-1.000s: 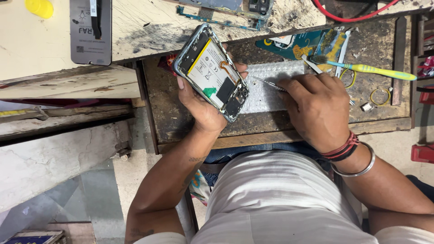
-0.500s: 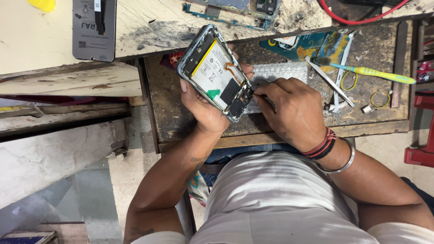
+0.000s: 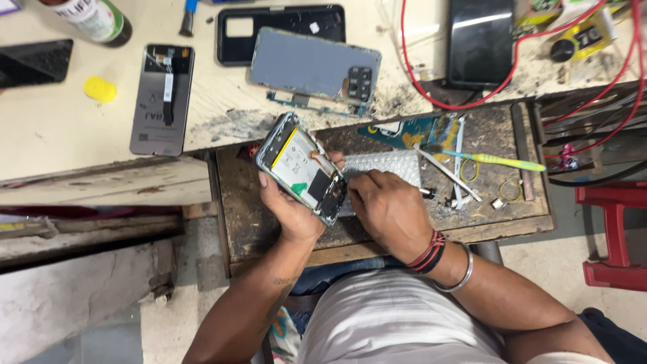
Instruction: The person uses a screwdriver to remove screws from the back of a disassembled smartphone, then uses a prying tool to separate the back cover. The person continues to remove additional screws and reposition the device while working at a cluttered workbench.
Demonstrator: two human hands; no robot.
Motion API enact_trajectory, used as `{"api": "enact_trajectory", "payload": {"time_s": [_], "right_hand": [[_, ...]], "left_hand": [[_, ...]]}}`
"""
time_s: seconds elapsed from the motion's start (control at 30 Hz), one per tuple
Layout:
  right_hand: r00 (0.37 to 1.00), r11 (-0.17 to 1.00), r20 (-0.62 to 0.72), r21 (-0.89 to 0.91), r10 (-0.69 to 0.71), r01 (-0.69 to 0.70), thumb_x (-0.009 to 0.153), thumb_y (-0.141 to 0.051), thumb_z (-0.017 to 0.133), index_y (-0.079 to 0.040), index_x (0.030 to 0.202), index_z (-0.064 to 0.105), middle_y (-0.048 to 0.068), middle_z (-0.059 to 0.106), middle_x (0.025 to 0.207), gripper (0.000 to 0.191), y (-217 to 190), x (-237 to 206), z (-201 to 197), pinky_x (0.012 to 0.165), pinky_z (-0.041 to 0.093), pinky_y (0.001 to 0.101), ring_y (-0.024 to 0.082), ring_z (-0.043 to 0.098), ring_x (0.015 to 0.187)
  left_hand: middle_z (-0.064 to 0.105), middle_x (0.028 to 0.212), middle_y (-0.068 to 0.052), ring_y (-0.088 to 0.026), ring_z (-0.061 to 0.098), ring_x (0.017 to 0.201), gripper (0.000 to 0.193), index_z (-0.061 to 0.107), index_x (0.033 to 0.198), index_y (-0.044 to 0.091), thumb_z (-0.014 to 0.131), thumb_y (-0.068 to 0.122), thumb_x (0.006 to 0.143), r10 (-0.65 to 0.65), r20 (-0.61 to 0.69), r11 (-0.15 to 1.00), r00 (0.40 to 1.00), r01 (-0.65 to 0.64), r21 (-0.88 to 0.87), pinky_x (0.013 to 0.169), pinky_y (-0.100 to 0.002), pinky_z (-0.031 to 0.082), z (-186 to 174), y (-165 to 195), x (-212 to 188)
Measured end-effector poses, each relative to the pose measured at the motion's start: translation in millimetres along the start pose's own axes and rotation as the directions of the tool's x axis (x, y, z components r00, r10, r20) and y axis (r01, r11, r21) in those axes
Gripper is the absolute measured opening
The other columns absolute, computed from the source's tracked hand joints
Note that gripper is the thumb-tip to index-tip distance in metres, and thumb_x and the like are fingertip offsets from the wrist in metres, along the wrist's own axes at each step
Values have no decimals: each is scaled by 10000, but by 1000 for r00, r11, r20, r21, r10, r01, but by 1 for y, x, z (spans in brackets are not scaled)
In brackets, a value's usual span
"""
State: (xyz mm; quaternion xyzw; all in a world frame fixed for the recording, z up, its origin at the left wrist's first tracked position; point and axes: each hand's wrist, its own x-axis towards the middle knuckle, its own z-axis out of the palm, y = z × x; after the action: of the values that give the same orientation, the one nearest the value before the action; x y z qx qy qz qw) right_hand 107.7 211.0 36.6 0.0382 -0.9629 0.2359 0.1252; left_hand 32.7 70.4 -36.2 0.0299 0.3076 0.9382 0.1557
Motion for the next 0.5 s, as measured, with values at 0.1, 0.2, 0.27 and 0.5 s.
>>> {"api": "enact_trajectory", "payload": {"time_s": [0.1,0.2,0.27,0.5], "right_hand": [[1000,1000,3,-16,3,-3,867,-161,707,-57,960,664,133,656,828,147,0,0,2,697,532,443,339,661,766],[1000,999,20,-38,14,-13,885,-160,694,-55,964,643,133,646,822,141,2,-1,5,690,532,443,340,662,763],[1000,999,24,-47,19,-18,889,-161,688,-55,968,634,135,644,826,142,3,-1,8,687,534,443,340,664,765],[999,999,20,-37,39,-38,892,-164,682,-58,958,622,137,644,840,138,5,0,11,691,539,444,339,669,773]], "left_hand": [[608,1272,-207,-359,655,1140,981,438,1501,-8,380,791,935,7,0,1000,1000,-7,1,1010,-509,543,0,0,2],[614,1251,-217,-362,660,1115,964,443,1495,2,380,785,936,21,-7,1000,1000,-21,23,994,-513,545,2,0,2],[616,1236,-213,-371,668,1088,945,446,1479,14,383,779,928,26,-20,999,999,-25,44,975,-525,552,3,0,2],[610,1233,-209,-377,666,1079,942,450,1463,0,388,781,939,47,-37,997,998,-45,64,971,-539,552,6,4,2]]}}
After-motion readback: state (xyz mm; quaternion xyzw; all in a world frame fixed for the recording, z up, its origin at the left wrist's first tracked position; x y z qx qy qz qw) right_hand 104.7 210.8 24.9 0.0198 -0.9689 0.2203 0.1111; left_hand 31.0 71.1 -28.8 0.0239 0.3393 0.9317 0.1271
